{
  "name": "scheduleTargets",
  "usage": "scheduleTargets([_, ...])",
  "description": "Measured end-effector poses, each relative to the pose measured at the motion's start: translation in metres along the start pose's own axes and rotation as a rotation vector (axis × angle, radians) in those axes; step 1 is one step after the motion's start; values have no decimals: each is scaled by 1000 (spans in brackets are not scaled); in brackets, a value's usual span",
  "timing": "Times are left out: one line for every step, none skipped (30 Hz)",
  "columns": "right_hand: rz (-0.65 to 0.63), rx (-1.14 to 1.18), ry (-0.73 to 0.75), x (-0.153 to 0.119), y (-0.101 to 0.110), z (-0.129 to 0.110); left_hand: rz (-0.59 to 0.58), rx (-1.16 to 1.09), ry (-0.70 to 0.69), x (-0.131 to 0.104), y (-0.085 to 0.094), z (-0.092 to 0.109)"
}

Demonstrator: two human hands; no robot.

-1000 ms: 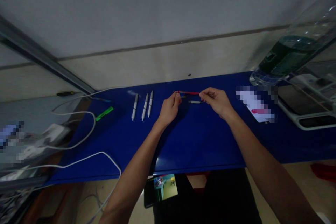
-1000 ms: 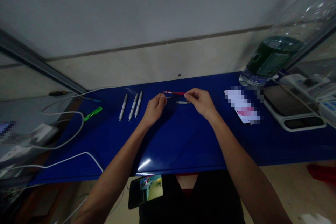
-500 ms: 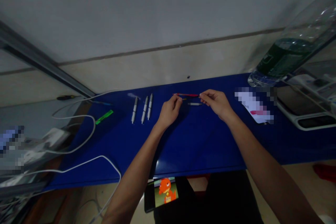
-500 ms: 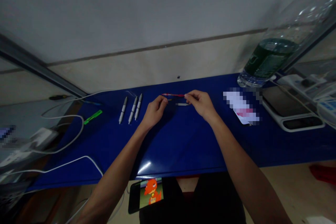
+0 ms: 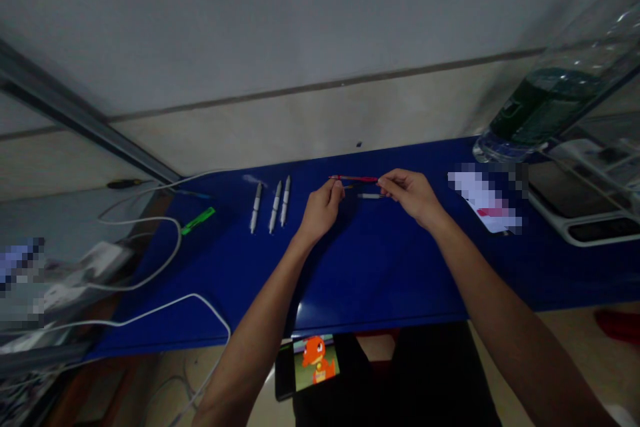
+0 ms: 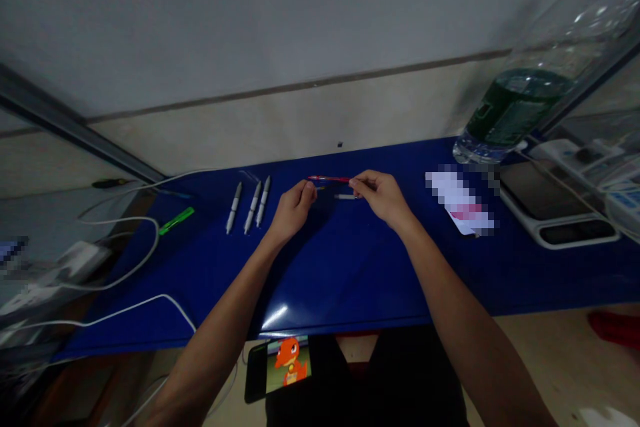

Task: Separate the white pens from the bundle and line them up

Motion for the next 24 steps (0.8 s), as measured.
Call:
scheduleTargets([1,10,0,0,0,0,1,7,0,0,0,-1])
scheduleTargets([1,15,0,0,0,0,4,9,-2,0,0,-1])
scheduleTargets([-4,12,1,0,0,0,7,7,-6,1,0,-2])
scheduleTargets([-9,2,3,0,0,0,12,4,-9,1,0,-2])
scheduleTargets([-16,-13,5,-1,0,0,15,1,-11,1,0,-2])
scheduleTargets([-20,-30,5,-1,0,0,17,-1,-12,1,1,-2])
scheduleTargets([-23,-43,3,-1,1,1,19,-1,-14,1,1,-2])
scheduleTargets([-24,-51,0,-1,1,1,21,2,-17,1,1,-2])
scheduleTargets([-25,-53,-5,-1,1,1,23,5,-19,1,1,-2])
scheduleTargets([-24,-50,-10,-1,1,1,22,6,-20,1,1,-1])
scheduleTargets([-23,-43,-12,-1,1,1,17,4,-20,1,1,-1])
scheduleTargets([-20,-31,-12,-1,0,1,9,3,-19,1,1,-1])
scheduleTargets([-15,-15,-9,-1,0,0,1,1,-16,1,0,-1])
scheduleTargets([-11,5,-5,-1,0,0,-6,0,-13,1,0,-1])
scheduleTargets([-8,27,-2,0,-1,0,-11,-1,-10,1,-1,-2])
scheduleTargets([-6,48,0,0,-1,1,-15,-3,-9,1,-1,-2])
scheduleTargets([-5,64,2,1,-1,1,-18,-5,-11,1,-1,-2])
scheduleTargets([-3,73,3,1,-1,1,-21,-5,-16,1,-1,-2])
scheduleTargets([-3,71,3,1,-1,2,-24,0,-22,1,-1,-2])
scheduleTargets([-3,58,2,1,0,2,-28,6,-29,1,-1,-2])
scheduleTargets([-2,39,-1,1,0,2,-31,11,-37,1,0,-1])
scheduleTargets([-1,18,-7,1,0,1,-31,14,-45,1,0,0])
scheduleTargets([0,1,-15,0,0,1,-30,10,-54,0,1,1])
scheduleTargets([0,-9,-22,0,0,0,-27,-1,-64,0,1,2])
Point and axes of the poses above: each hand's wrist, its own x-axis towards the middle knuckle, its own y-axis out of the back of the hand, z = x × y, the point moved 3 cm from there along x, towards the middle knuckle, and after that the axes turned 6 degrees about x, right-handed, at the moved point
